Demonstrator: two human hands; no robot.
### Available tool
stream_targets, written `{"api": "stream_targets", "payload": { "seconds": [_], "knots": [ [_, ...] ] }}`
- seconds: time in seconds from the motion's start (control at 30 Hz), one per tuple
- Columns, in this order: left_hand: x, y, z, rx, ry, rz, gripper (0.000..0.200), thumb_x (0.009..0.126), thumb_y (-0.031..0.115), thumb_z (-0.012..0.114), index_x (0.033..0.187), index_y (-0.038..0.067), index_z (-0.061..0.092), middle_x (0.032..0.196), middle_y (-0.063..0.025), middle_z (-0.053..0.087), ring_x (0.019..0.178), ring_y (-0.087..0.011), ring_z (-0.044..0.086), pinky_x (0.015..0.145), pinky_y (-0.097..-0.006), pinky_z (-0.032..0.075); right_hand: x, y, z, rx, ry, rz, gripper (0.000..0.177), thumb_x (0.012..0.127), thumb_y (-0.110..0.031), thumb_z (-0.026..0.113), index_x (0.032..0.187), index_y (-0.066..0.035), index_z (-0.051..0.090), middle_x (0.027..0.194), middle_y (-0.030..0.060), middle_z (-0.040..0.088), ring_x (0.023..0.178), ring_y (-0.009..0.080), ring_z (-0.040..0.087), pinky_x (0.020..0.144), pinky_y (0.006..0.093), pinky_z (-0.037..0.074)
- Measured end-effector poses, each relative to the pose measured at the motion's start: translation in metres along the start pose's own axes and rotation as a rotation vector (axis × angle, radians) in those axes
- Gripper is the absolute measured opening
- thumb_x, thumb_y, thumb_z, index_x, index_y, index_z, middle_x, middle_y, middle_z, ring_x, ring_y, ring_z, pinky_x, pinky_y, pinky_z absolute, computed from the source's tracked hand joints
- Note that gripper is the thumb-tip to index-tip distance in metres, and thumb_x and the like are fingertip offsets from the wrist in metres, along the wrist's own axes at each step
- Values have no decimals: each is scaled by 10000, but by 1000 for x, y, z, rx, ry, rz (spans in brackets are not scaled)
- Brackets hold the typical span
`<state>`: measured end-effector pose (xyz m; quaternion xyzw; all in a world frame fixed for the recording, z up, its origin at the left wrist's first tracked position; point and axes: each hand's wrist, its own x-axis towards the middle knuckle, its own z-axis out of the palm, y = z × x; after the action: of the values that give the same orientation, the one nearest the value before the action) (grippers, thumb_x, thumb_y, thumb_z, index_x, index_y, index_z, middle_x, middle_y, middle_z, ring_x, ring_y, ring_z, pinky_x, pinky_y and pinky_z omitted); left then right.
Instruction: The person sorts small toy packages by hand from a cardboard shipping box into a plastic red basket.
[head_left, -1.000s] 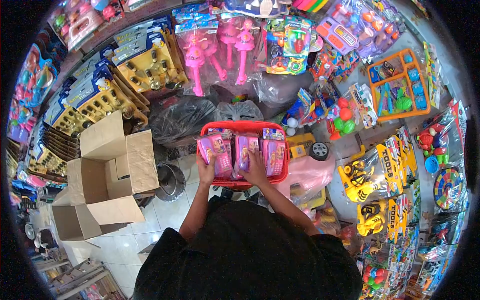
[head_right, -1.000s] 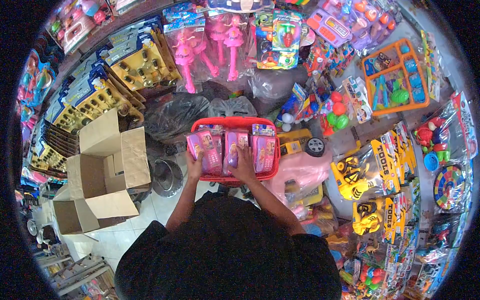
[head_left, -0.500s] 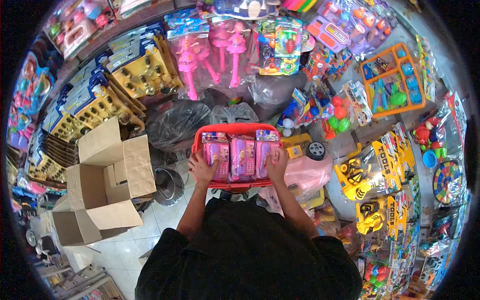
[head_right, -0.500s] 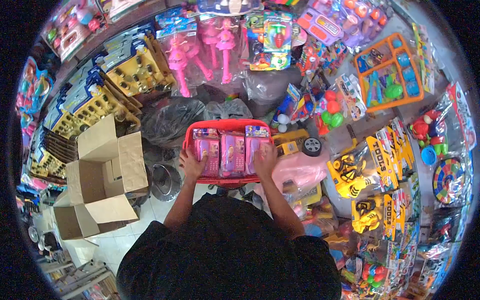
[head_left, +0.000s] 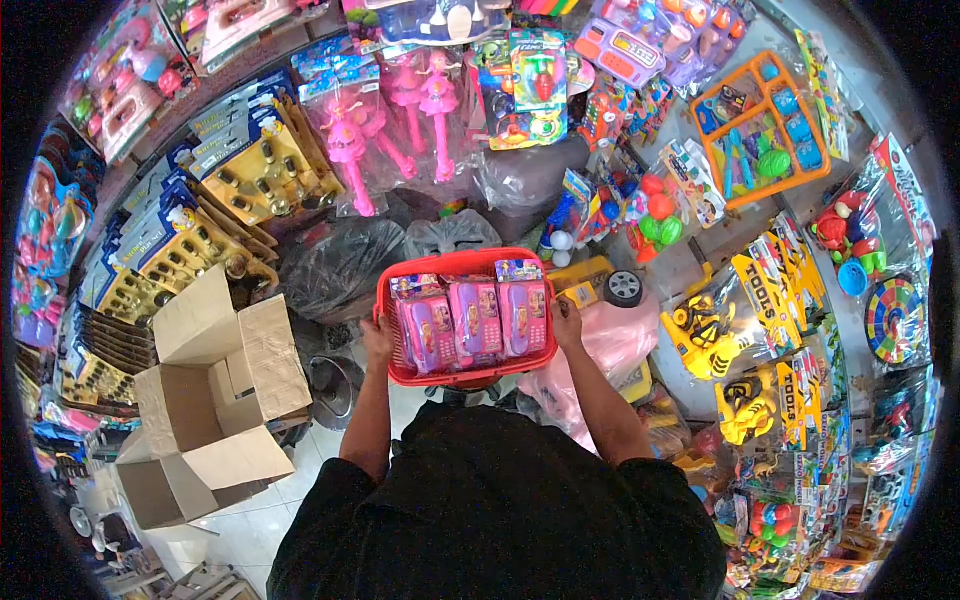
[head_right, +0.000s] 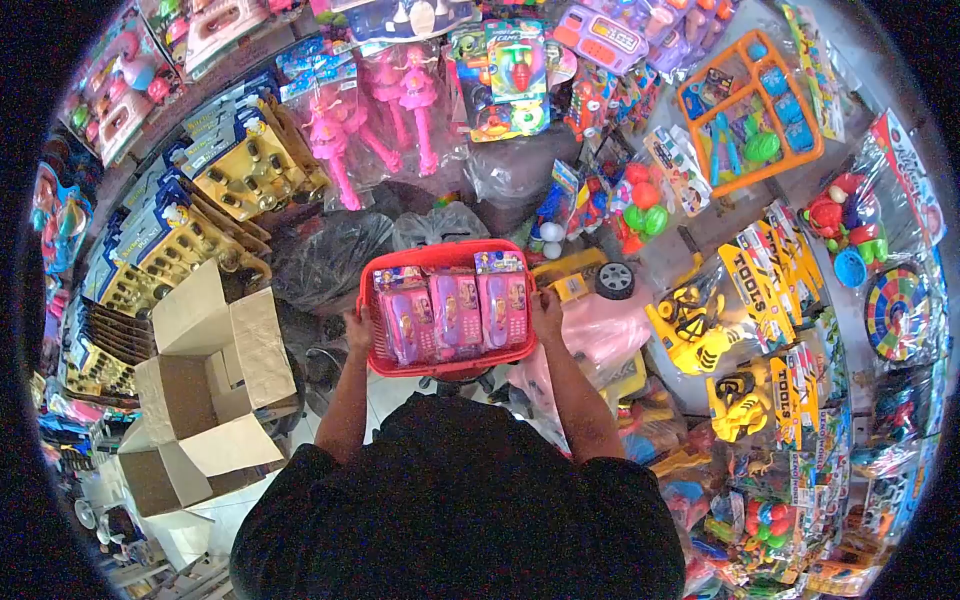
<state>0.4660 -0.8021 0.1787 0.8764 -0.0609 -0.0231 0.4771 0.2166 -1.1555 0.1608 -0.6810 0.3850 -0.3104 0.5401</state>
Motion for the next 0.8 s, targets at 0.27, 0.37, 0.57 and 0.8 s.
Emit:
{"api": "stream_targets", "payload": {
  "seconds": [0.27,0.37,0.57,0.8],
  "knots": [
    [0,18,-17,-25,-69,-7,505,946,427,462,1071,-37,616,932,-287,637,912,-417,629,781,-466,463,-5,-35,-16,-189,-182,226,369,915,-355,590,990,3,634,872,52,647,787,128,589,722,277,480],
    [16,17,-15,-74,-123,18,446,955,358,462,1047,-48,623,911,-279,642,864,-363,647,749,-428,468,-9,-29,-31,-105,-250,331,430,931,-434,534,999,-23,640,856,37,644,752,113,582,654,266,480],
    [34,36,-20,-311,-370,-153,442,944,353,499,1019,-56,650,928,-167,683,845,-239,621,787,-368,460,-75,-109,-63,50,-206,455,618,976,-534,337,1120,5,603,952,75,646,832,140,579,741,285,473],
    [-21,120,-40,-97,-486,-213,500,945,406,485,1114,-45,619,1031,-116,650,939,-195,584,865,-330,445,-130,-78,-91,-83,22,360,690,986,-552,265,1226,25,557,1169,115,601,1037,215,557,936,346,425]
  ]
}}
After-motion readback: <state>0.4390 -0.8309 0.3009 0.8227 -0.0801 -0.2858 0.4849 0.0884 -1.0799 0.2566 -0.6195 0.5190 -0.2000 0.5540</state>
